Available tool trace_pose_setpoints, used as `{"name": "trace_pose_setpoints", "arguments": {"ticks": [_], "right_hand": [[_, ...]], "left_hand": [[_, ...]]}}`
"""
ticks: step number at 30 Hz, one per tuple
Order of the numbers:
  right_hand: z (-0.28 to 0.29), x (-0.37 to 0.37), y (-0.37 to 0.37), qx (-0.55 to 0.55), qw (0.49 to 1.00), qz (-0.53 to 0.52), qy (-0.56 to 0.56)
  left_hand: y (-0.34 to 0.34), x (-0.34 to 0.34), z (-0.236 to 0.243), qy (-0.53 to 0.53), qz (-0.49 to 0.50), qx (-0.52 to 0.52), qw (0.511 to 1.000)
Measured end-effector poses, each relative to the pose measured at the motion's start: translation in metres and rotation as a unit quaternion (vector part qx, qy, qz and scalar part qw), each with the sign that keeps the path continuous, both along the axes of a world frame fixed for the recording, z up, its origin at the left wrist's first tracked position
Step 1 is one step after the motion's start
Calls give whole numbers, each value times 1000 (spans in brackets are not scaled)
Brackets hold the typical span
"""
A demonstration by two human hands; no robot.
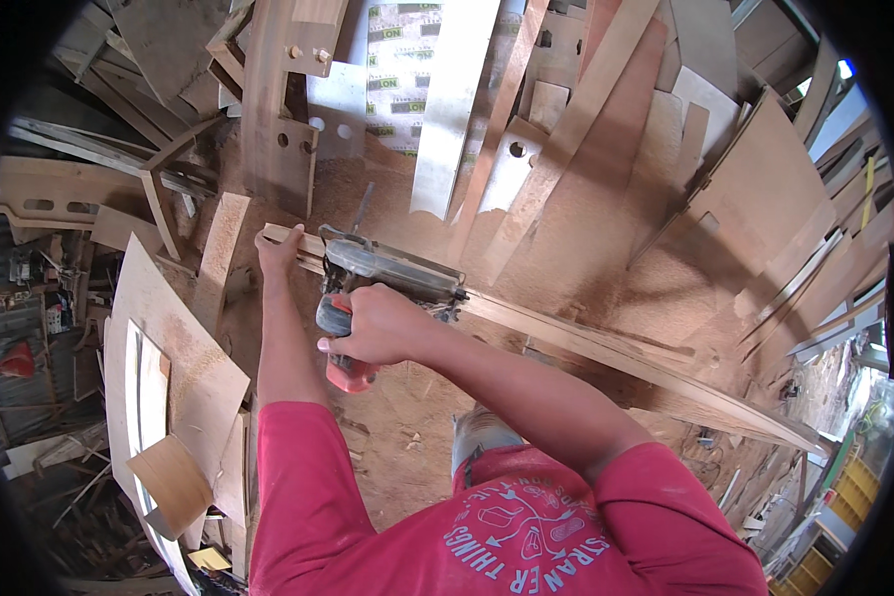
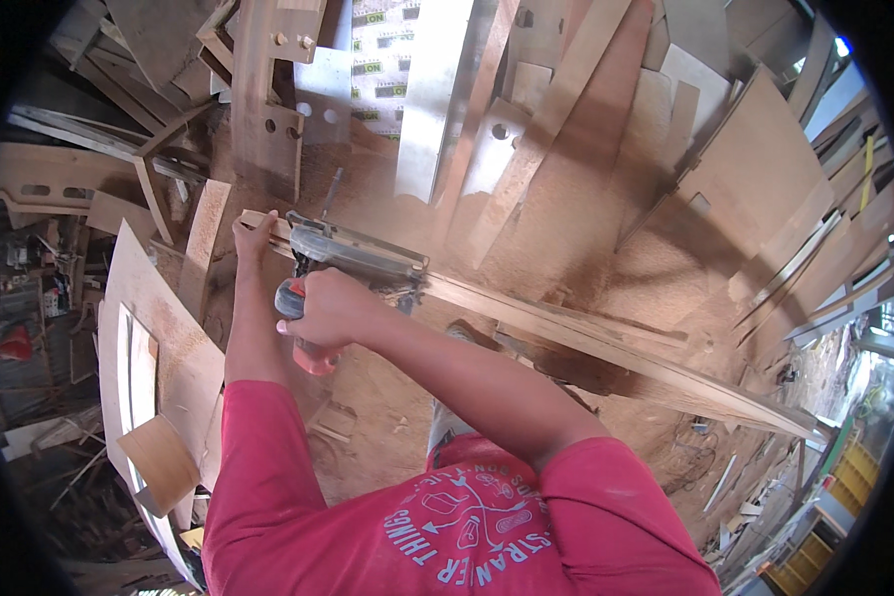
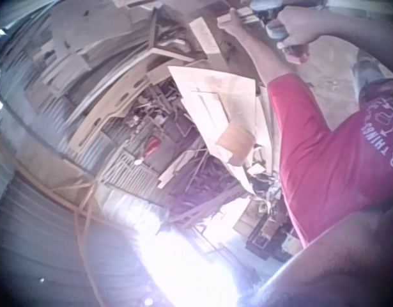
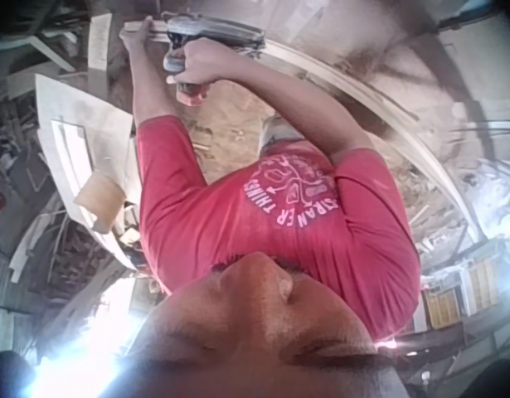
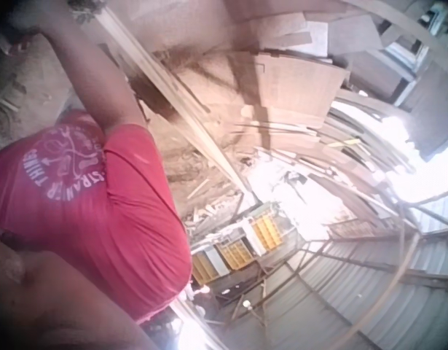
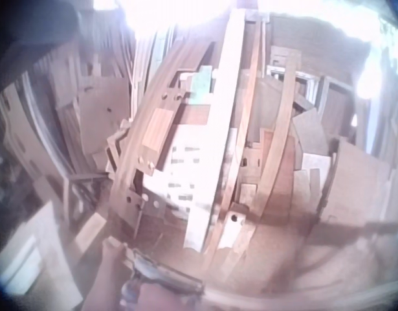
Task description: The person uses a circular saw to cut along the length of a long wooden beam held in place on a workbench.
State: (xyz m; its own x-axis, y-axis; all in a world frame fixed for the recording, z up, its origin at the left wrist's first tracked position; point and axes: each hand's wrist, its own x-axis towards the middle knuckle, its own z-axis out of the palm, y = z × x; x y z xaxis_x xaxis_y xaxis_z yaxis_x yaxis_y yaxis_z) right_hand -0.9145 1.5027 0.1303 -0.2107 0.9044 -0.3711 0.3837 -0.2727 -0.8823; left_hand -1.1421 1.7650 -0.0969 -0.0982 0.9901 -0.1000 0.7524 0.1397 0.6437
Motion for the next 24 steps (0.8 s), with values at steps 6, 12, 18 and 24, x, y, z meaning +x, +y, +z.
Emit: {"name": "trace_pose_setpoints", "arguments": {"ticks": [6, 12, 18, 24], "right_hand": [[-18, -10, 14, 54, 998, -14, 6], [-25, -25, 27, 82, 996, -7, 19], [-26, -32, 39, 90, 995, -32, 7], [-17, -38, 51, 100, 995, -20, 3]], "left_hand": [[12, -10, 4, -131, -22, -56, 990], [16, -24, 3, -159, -7, -65, 985], [27, -33, -22, -127, -20, -65, 990], [55, -88, -37, 254, -244, 62, 934]]}}
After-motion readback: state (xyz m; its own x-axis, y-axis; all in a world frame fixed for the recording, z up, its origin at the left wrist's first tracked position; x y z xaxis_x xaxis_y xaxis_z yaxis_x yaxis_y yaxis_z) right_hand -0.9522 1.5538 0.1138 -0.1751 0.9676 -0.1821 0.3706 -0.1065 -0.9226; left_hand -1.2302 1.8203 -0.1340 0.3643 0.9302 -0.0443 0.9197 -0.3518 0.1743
